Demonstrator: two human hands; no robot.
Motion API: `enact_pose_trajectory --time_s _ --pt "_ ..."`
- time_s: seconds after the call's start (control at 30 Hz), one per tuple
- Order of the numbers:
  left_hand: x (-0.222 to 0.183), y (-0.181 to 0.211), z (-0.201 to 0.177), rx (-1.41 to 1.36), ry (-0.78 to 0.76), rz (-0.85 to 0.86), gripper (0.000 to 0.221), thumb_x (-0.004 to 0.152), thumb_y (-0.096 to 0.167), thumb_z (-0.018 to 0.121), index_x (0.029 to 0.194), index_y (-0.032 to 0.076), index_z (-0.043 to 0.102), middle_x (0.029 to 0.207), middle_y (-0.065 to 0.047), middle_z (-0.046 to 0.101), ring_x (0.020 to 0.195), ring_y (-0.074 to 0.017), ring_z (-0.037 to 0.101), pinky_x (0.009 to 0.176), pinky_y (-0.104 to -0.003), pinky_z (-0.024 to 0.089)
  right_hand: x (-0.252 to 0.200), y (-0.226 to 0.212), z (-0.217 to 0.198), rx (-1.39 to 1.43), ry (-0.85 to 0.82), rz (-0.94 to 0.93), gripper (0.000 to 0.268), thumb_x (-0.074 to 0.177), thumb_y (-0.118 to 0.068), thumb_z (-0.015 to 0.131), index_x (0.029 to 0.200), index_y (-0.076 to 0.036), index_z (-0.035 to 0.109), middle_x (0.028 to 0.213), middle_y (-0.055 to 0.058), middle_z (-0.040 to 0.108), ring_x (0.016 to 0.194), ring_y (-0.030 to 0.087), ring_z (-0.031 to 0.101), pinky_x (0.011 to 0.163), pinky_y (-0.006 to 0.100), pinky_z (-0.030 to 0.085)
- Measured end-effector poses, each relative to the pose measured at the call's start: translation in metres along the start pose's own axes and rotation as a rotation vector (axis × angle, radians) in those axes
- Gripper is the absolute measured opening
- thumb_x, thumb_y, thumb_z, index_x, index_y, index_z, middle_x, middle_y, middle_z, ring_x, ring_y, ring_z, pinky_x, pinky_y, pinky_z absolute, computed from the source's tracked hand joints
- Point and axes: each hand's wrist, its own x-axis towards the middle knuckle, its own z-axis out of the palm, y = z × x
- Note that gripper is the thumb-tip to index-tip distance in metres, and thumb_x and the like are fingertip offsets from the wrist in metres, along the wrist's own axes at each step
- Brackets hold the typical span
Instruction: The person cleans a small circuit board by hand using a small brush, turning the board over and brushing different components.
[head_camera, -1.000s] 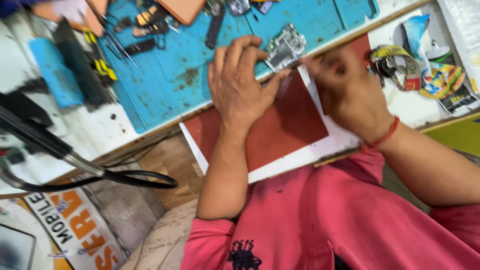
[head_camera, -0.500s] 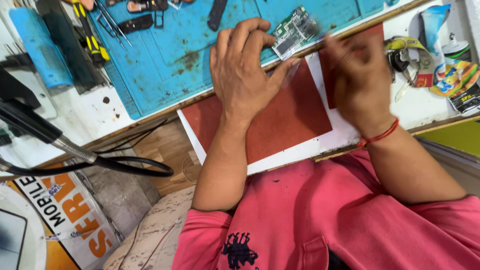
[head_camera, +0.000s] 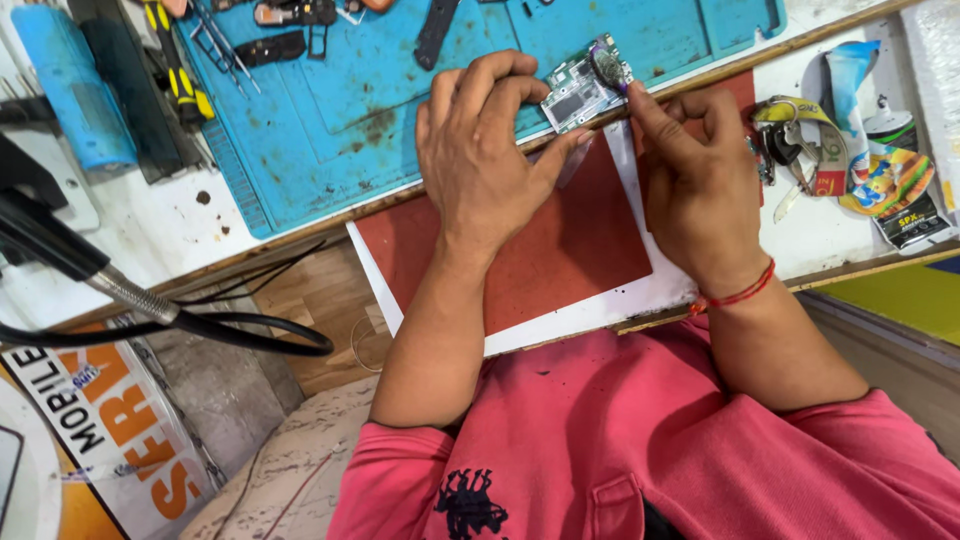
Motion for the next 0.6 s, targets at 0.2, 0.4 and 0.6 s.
enact_pose_trajectory --time_s 0.2,0.4,0.6 --pt "0.0 0.002 0.0 0.016 -0.004 -0.015 0.047 0.073 0.04 0.096 0.103 0.017 0.068 0.123 0.007 0.062 0.114 -0.0212 0.056 0.102 -0.041 0.044 0.015 0.0 -0.022 -0.028 -0.084 -0.009 0.051 0.1 0.007 0.063 0.146 -0.016 0.065 0.11 0.012 0.058 0.083 0.026 0.063 0.071 0.041 0.054" --pt "0.001 0.001 0.0 0.019 -0.014 -0.039 0.05 0.069 0.032 0.094 0.108 0.017 0.067 0.122 0.006 0.062 0.113 -0.0216 0.056 0.099 -0.041 0.043 0.038 -0.01 -0.041 -0.264 -0.256 -0.107 0.048 0.095 -0.006 0.068 0.142 -0.015 0.068 0.109 0.013 0.062 0.073 0.029 0.064 0.057 0.042 0.053" --pt "0.0 -0.001 0.0 -0.023 0.023 -0.042 0.057 0.069 0.032 0.094 0.117 0.017 0.066 0.121 0.005 0.061 0.113 -0.0218 0.056 0.096 -0.041 0.043 0.055 -0.023 -0.044 -0.318 -0.299 -0.236 0.051 0.094 -0.002 0.063 0.142 -0.016 0.068 0.108 0.012 0.062 0.071 0.028 0.065 0.052 0.039 0.052"
